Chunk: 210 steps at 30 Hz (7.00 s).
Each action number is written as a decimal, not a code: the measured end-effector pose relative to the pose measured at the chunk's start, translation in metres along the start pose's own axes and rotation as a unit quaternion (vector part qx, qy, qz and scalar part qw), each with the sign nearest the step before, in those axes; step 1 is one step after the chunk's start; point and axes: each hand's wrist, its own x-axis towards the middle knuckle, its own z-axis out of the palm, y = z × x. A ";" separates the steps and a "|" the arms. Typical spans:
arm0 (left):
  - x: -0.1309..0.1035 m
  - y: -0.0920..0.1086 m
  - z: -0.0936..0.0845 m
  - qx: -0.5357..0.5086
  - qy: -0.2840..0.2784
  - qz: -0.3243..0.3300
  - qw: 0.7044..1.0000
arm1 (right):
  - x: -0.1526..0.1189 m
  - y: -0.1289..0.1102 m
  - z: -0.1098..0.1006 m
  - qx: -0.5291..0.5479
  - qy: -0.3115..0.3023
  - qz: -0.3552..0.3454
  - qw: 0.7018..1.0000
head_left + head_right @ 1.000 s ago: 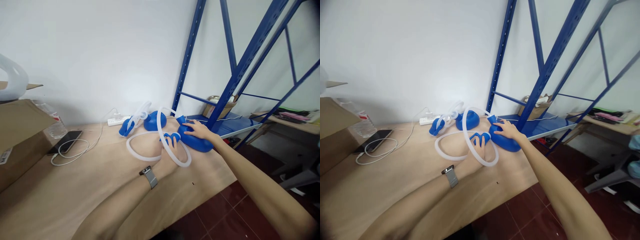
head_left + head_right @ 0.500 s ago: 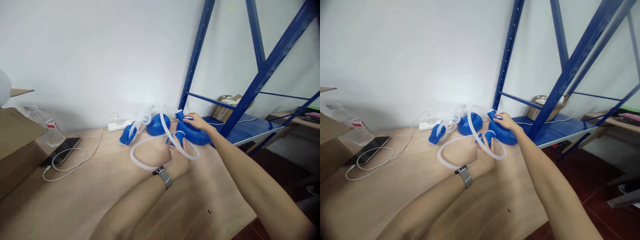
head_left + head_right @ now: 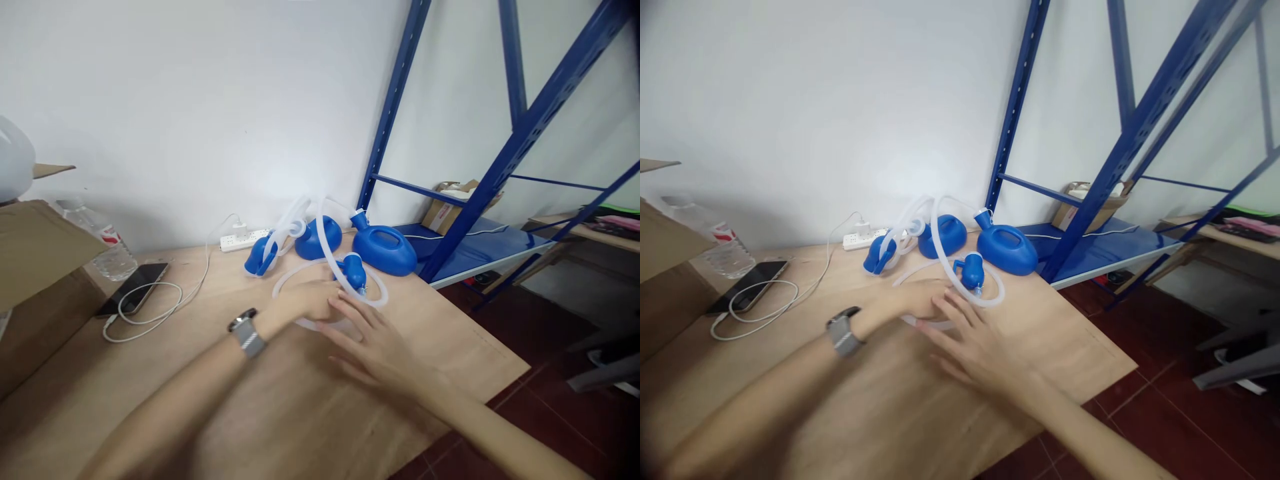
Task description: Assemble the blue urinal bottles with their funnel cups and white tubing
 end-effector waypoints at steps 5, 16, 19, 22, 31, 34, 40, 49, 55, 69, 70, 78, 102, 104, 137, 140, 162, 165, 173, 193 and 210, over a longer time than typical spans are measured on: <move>-0.062 -0.057 -0.056 -0.062 0.108 -0.142 0.982 | -0.014 0.012 0.051 -0.041 -0.051 0.002 0.998; -0.061 -0.120 -0.039 -0.137 0.263 -0.311 0.903 | -0.029 0.090 0.081 -0.019 -0.071 0.031 0.997; -0.067 -0.121 -0.037 -0.131 0.270 -0.316 0.900 | -0.040 0.098 0.079 -0.011 -0.069 0.058 0.996; -0.086 -0.122 -0.042 -0.116 0.266 -0.322 0.901 | -0.045 0.104 0.078 0.003 -0.058 0.089 0.994; -0.096 -0.113 -0.055 -0.073 0.228 -0.326 0.914 | -0.037 0.094 0.076 0.040 -0.027 0.098 0.994; -0.064 -0.110 -0.064 -0.066 0.224 -0.319 0.919 | -0.038 0.091 0.072 0.047 -0.030 0.094 0.994; 0.016 -0.106 -0.087 -0.055 0.164 -0.356 0.918 | -0.051 0.097 0.053 0.086 -0.043 0.101 0.990; 0.054 -0.096 -0.083 -0.011 0.126 -0.361 0.924 | -0.062 0.114 0.056 0.103 -0.045 0.148 0.983; 0.019 -0.086 -0.092 0.031 0.136 -0.379 0.915 | -0.068 0.124 0.060 0.104 -0.048 0.163 0.980; -0.137 -0.048 -0.124 0.077 0.127 -0.421 0.895 | -0.071 0.138 0.069 0.114 -0.065 0.196 0.972; -0.147 -0.041 -0.125 0.079 0.122 -0.421 0.895 | -0.071 0.139 0.070 0.115 -0.066 0.199 0.971; -0.210 -0.014 -0.130 0.017 0.144 -0.399 0.905 | -0.063 0.159 0.080 0.117 -0.073 0.223 0.965; -0.205 -0.009 -0.117 -0.120 0.037 -0.204 0.971 | 0.019 0.150 0.146 0.202 -0.063 0.099 0.972; -0.205 -0.008 -0.117 -0.121 0.041 -0.205 0.970 | 0.025 0.145 0.153 0.210 -0.064 0.081 0.972; -0.236 -0.031 -0.155 -0.179 -0.065 -0.228 0.955 | 0.060 0.075 0.143 0.297 -0.043 -0.047 0.953; -0.236 -0.030 -0.155 -0.190 -0.072 -0.228 0.952 | 0.063 0.076 0.144 0.282 0.000 -0.028 0.959; -0.238 -0.039 -0.153 -0.152 -0.066 -0.232 0.959 | 0.135 0.069 0.138 0.242 0.069 -0.073 0.965; -0.238 -0.040 -0.153 -0.145 -0.056 -0.240 0.958 | 0.142 0.071 0.133 0.244 0.072 -0.077 0.964; -0.236 -0.042 -0.151 -0.174 -0.036 -0.214 0.960 | 0.164 0.073 0.106 0.229 0.078 -0.105 0.965; -0.233 -0.045 -0.149 -0.200 -0.025 -0.184 0.962 | 0.271 0.049 0.048 0.160 0.115 -0.129 0.972; -0.227 -0.042 -0.141 -0.196 -0.019 -0.222 0.955 | 0.134 0.155 0.062 0.058 -0.056 0.042 0.996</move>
